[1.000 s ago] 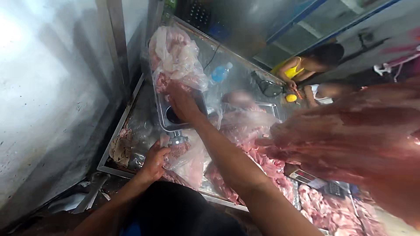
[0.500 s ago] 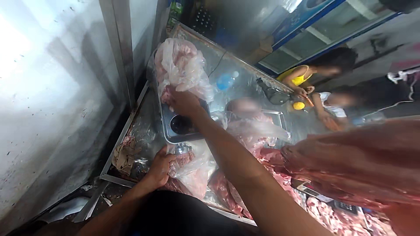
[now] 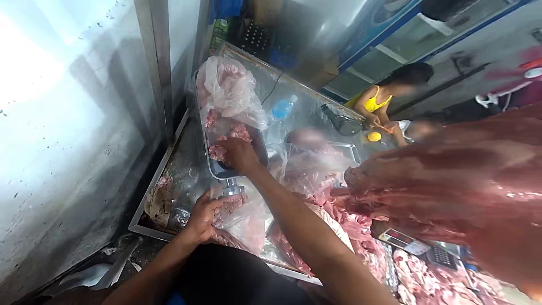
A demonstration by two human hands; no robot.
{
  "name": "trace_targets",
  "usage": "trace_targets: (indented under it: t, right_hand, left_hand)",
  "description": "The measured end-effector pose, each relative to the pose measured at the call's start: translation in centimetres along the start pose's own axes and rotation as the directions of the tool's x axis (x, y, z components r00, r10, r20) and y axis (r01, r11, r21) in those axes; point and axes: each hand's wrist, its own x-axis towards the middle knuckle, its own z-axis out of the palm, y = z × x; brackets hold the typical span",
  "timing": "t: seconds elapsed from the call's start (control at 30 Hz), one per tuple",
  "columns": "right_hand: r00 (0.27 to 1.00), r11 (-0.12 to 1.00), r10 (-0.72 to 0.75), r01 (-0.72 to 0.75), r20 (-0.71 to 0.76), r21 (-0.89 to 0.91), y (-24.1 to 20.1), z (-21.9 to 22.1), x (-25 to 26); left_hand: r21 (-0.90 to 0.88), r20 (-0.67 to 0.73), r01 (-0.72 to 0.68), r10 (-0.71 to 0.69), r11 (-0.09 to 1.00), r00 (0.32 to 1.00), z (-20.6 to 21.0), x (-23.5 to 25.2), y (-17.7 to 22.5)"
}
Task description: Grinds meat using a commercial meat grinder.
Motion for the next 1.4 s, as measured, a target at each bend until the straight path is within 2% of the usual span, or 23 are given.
trace_targets:
  t: [0.17, 0.43, 0.57, 0.83, 0.9, 1.0, 1.07, 1.27, 1.33, 1.4]
  right_hand:
    - [0.967, 0.985, 0.106, -0.070, -0.230, 0.160, -1.0, -2.4, -1.7]
    - [0.923, 0.978, 0.165, -0.109, -0.347, 0.177, 0.1, -3.0, -4.2]
    - [0.924, 0.958, 0.205, -0.122, -0.322, 0.259, 0.1, -1.7, -5.2]
    - [0.968, 0.983, 0.060, -0.014, -0.243, 0.184, 0.7, -0.5, -5.0]
    - [0.969, 0.981, 0.103, -0.061, -0.226, 0.183, 0.5, -0.4, -5.1]
    - [0.946, 0.953, 0.269, -0.233, -0.184, 0.195, 0.3, -0.3, -4.9]
    - [0.932, 0.936, 0.326, -0.294, -0.158, 0.193, 0.2, -0.4, -4.6]
    - [0.907, 0.934, 0.305, -0.227, -0.289, 0.275, 0.6, -0.2, -4.7]
    - [0.880, 0.876, 0.395, -0.274, -0.264, 0.396, 0.7, -0.8, -4.6]
    - [0.845, 0.722, 0.521, -0.361, -0.120, 0.590, 1.3, -2.7, -4.4]
  left_hand:
    - [0.037, 0.014, -0.012, 0.011, 0.999, 1.000, 0.3, -0.4, 0.3]
    - [0.080, 0.052, -0.011, 0.007, 0.997, 0.999, 0.9, -0.1, -0.1]
    - [0.105, 0.054, -0.007, 0.002, 0.994, 0.999, 0.7, 0.0, -0.3]
    - [0.133, 0.052, -0.023, 0.016, 0.991, 0.999, 1.1, 0.1, 0.0]
    - [0.122, 0.055, -0.018, 0.012, 0.992, 0.998, 1.0, 0.1, 0.0]
    - [0.103, 0.048, -0.021, 0.016, 0.994, 0.999, 1.0, 0.0, -0.1]
    - [0.093, 0.045, -0.027, 0.023, 0.995, 0.999, 0.8, -0.1, -0.2]
    - [0.083, 0.058, -0.030, 0.026, 0.996, 0.998, 0.5, -0.2, -0.2]
    - [0.080, 0.048, -0.016, 0.012, 0.997, 0.999, 0.6, -0.2, -0.3]
    - [0.079, 0.055, -0.011, 0.007, 0.997, 0.998, 0.5, -0.2, -0.2]
